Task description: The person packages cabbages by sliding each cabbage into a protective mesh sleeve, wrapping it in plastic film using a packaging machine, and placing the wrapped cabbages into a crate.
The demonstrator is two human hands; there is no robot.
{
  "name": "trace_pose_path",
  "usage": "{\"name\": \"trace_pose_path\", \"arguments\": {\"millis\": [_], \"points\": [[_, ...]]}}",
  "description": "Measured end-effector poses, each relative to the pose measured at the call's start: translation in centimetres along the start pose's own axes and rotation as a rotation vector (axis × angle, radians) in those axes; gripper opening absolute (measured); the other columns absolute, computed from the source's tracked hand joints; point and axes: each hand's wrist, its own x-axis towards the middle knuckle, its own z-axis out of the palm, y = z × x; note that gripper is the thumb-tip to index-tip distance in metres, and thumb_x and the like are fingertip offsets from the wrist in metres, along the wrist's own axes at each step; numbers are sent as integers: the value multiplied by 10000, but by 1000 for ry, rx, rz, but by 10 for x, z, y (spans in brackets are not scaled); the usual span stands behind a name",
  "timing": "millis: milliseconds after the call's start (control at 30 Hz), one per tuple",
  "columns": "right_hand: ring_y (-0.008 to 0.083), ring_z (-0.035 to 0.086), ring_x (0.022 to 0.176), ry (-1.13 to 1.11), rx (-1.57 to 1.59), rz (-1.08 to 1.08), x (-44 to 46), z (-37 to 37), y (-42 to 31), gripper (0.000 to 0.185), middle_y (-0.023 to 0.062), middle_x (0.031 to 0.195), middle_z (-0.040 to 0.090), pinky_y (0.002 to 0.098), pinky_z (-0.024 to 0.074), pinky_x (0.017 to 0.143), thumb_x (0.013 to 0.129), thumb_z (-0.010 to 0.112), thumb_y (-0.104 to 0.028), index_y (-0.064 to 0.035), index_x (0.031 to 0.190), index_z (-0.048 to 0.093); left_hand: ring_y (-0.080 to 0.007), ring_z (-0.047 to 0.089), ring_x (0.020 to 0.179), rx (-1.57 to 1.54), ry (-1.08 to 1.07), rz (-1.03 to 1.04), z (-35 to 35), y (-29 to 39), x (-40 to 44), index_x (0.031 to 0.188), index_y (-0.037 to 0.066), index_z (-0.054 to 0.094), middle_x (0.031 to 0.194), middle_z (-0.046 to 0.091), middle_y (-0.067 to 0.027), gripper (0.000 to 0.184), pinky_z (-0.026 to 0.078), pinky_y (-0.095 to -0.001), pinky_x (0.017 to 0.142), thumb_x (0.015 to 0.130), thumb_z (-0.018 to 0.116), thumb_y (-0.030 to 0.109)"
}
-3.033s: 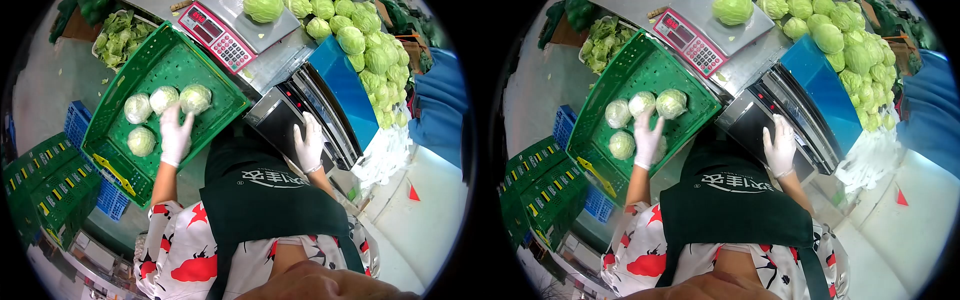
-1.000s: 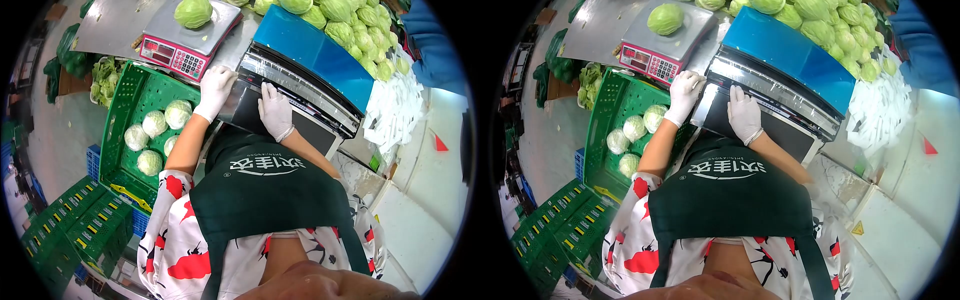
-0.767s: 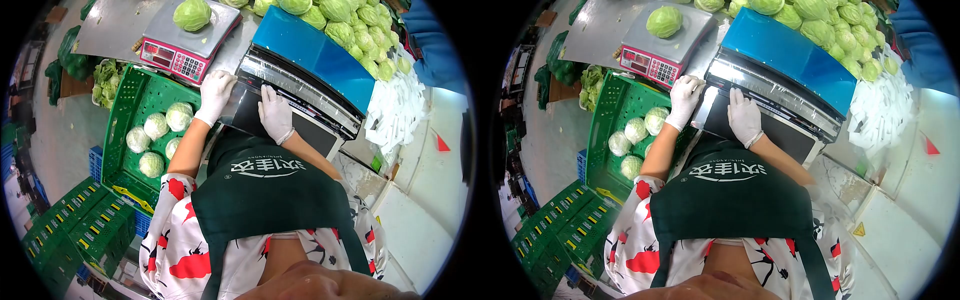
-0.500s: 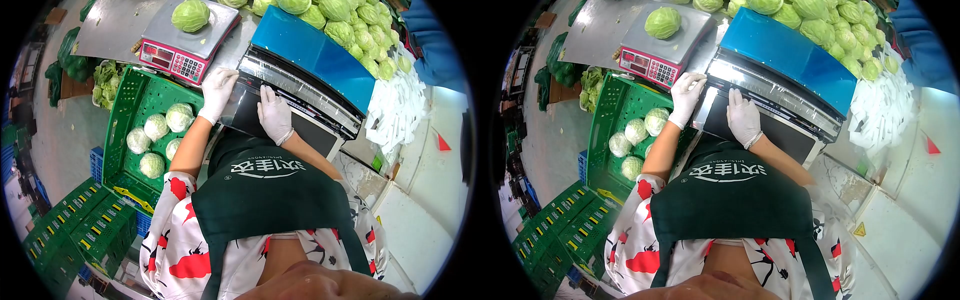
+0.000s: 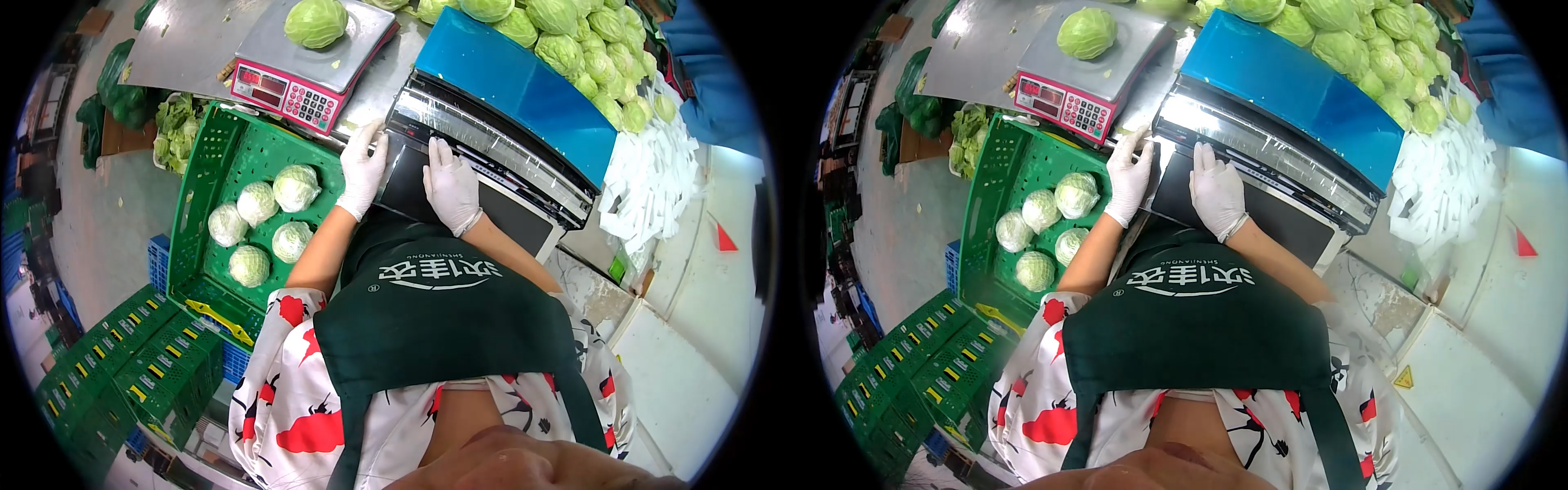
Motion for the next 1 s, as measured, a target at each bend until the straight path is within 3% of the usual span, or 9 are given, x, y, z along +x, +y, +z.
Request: {"name": "trace_pose_path", "arguments": {"millis": [300,400,500,667,867,1000], "points": [[210,626,781,-25,4,1,0,3,1,537,181,1227,587,346,494,722,889,614,-207,71,1334,502,-188,671,903,5,-6,37,0,8,2,1243,82,671,1038,695,-104,363,527,-300,809,885,653,20],[267,621,763,10,54,14,0,3,1,540,175,1218,557,363,508,727,856,652,-168,57,1325,506,-193,672,912,4,-8,33,-1,12,1,1242,86,674,1046,693,-108,362,526,-300,811,888,647,19],[268,619,759,11,55,12,-1,3,1,543,177,1224,558,361,507,724,854,654,-169,58,1326,506,-198,674,923,-17,-25,0,-1,14,0,1247,90,671,1058,692,-111,368,526,-304,815,888,643,16],[217,628,775,-11,1,-4,-1,1,1,541,186,1222,589,362,500,733,888,613,-202,82,1333,496,-203,679,942,-75,-70,-33,3,17,-2,1266,100,659,1091,689,-113,392,533,-315,829,885,645,9],[223,629,777,8,11,-4,-2,5,1,533,184,1203,586,373,506,744,892,606,-200,85,1329,499,-289,673,918,138,-115,148,-1,10,0,1274,114,639,1068,679,-123,412,538,-382,808,868,638,40],[226,629,778,7,25,1,-2,4,0,522,182,1187,583,382,507,754,895,601,-194,86,1325,502,-269,660,859,370,-165,352,-9,15,7,1276,103,620,1034,673,-98,421,520,-395,771,857,645,65]]}}
